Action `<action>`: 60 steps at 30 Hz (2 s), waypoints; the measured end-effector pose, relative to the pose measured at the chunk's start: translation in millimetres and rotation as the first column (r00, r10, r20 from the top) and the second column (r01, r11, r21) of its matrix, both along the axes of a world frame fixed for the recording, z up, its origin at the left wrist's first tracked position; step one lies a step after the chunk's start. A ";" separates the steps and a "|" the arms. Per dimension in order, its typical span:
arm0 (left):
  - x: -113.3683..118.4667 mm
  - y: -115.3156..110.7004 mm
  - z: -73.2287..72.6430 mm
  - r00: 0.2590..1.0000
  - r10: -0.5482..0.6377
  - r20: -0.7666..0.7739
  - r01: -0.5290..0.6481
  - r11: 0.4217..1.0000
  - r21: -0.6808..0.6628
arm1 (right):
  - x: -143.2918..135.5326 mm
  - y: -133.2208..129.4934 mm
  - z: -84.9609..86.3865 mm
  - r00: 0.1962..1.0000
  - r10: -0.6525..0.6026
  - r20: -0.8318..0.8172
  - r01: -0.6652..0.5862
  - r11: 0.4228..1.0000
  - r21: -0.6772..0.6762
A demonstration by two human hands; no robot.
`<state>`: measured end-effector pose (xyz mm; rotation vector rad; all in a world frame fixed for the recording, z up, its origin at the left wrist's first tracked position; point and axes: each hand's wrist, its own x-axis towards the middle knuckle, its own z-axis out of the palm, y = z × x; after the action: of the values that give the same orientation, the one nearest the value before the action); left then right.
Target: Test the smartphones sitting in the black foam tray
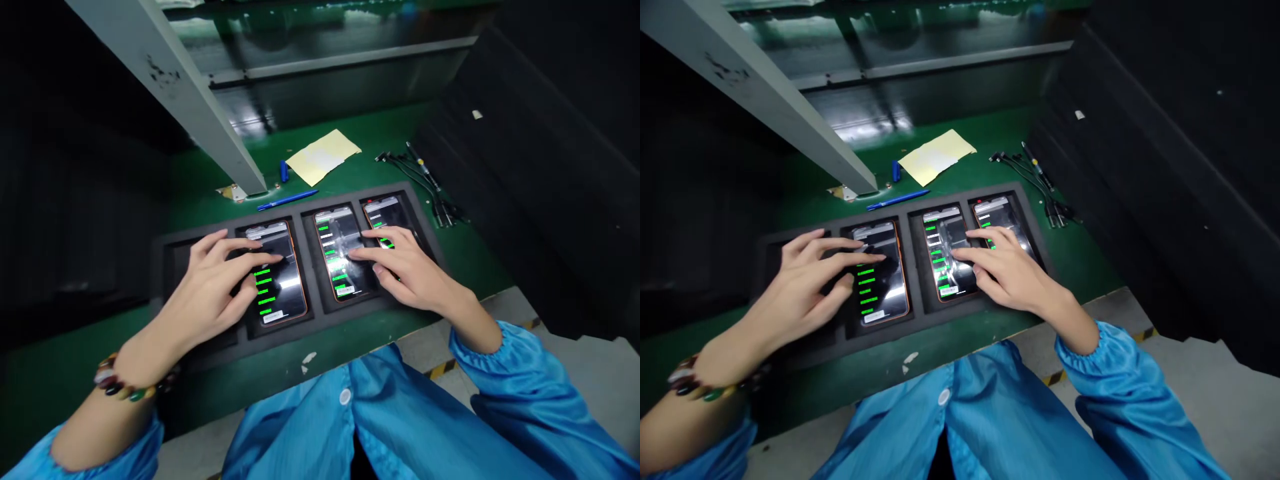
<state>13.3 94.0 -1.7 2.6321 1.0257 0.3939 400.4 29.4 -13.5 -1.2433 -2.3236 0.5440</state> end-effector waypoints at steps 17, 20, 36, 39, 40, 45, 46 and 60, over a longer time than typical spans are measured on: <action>-14.8 -7.6 -6.5 0.996 0.088 0.010 -0.088 0.996 0.004 | 59.4 -25.1 -6.4 0.937 -0.347 -0.032 0.348 0.937 0.031; -15.4 -5.5 -11.8 0.989 0.144 -0.018 -0.144 0.990 0.009 | 63.4 -21.6 -12.0 0.936 -0.351 0.009 0.351 0.936 -0.001; 4.4 -12.9 7.0 1.000 0.028 0.009 -0.028 0.999 0.038 | 5.0 12.9 6.2 0.996 0.078 0.031 -0.075 0.994 -0.082; -8.3 -16.9 -0.1 0.997 0.080 -0.024 -0.080 0.997 0.010 | 0.5 28.8 2.3 0.998 0.028 0.060 -0.024 0.998 -0.064; -10.5 -17.4 -2.5 0.994 0.101 -0.035 -0.101 0.995 0.004 | -0.9 34.0 0.9 0.997 0.013 0.070 -0.009 0.999 -0.054; -5.9 -11.2 -9.6 0.981 0.182 -0.063 -0.181 0.983 0.024 | -6.3 46.0 -0.3 0.996 -0.028 0.090 0.031 0.999 -0.036; -4.3 -9.3 -10.1 0.980 0.188 -0.064 -0.186 0.982 0.026 | -4.6 44.6 1.0 0.996 -0.030 0.084 0.033 0.999 -0.033; -11.5 -14.9 -8.1 0.964 0.253 0.080 -0.256 0.966 0.033 | 9.4 -10.9 2.3 0.998 -0.065 -0.016 0.063 0.994 -0.088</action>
<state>1.8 79.2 -9.8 2.5052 1.3492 0.5729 409.8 18.5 -11.2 -1.3417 -2.2574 0.6392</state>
